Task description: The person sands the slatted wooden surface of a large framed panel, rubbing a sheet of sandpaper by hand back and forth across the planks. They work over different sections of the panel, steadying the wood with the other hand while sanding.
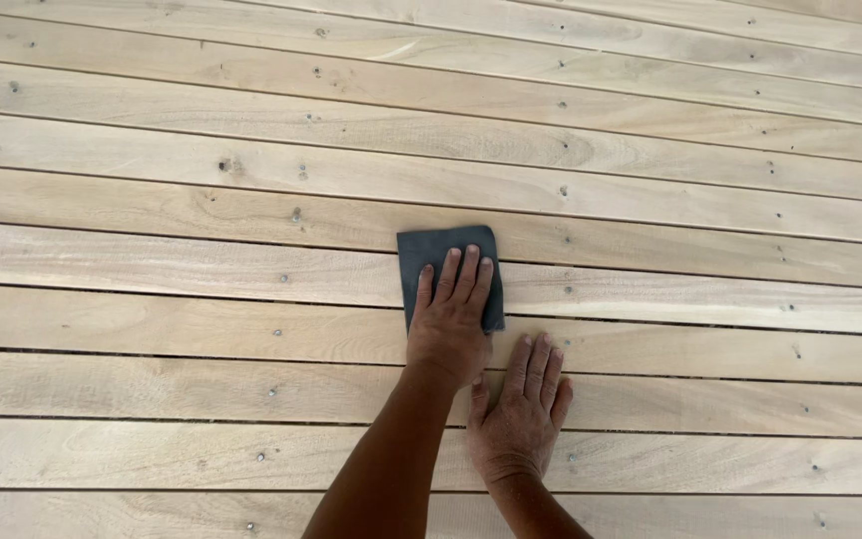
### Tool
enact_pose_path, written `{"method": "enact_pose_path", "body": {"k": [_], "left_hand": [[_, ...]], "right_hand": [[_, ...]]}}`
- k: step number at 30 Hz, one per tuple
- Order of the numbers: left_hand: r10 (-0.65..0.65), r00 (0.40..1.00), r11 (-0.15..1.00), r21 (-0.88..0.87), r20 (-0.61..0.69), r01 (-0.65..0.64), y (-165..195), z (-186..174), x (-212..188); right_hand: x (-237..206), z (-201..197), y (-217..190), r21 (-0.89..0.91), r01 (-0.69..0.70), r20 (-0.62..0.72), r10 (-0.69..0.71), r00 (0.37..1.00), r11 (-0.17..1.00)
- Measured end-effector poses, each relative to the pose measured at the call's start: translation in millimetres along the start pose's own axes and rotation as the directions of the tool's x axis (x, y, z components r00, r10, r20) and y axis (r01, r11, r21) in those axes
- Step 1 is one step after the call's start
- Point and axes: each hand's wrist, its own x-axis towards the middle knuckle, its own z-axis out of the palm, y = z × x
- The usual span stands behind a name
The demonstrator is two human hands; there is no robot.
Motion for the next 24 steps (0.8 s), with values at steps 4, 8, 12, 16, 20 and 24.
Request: {"method": "enact_pose_path", "body": {"k": [4,8,12,16,20,24], "left_hand": [[0.018,1.000,0.949,0.315,-0.024,-0.010,-69.9,-9.6,-10.2],[-0.483,0.845,0.870,-0.016,-0.229,0.493,-135.2,-28.7,-15.2],[-0.482,0.870,0.871,0.051,-0.106,0.489,-65.9,-26.2,25.4],[0.079,0.997,0.997,0.023,0.001,-0.079,52.4,-4.8,45.6],[0.307,0.945,0.952,-0.056,0.116,-0.302,54.0,-9.2,39.3],[0.003,0.990,0.989,0.145,-0.138,0.018,-61.3,-20.0,12.8]], "right_hand": [[0.1,-0.3,0.0,0.013,-0.006,0.016,0.006,1.000,1.000],[0.1,1.2,0.2,-0.028,-0.002,0.006,0.002,1.000,1.000],[3.5,3.1,2.0,0.011,-0.017,0.037,0.016,0.999,1.000],[7.3,3.9,4.1,-0.059,0.164,-0.209,-0.173,0.962,0.985],[5.9,4.7,4.1,-0.062,0.183,-0.246,-0.193,0.950,0.981],[1.5,5.8,4.0,0.011,-0.012,0.028,0.012,1.000,1.000]]}}
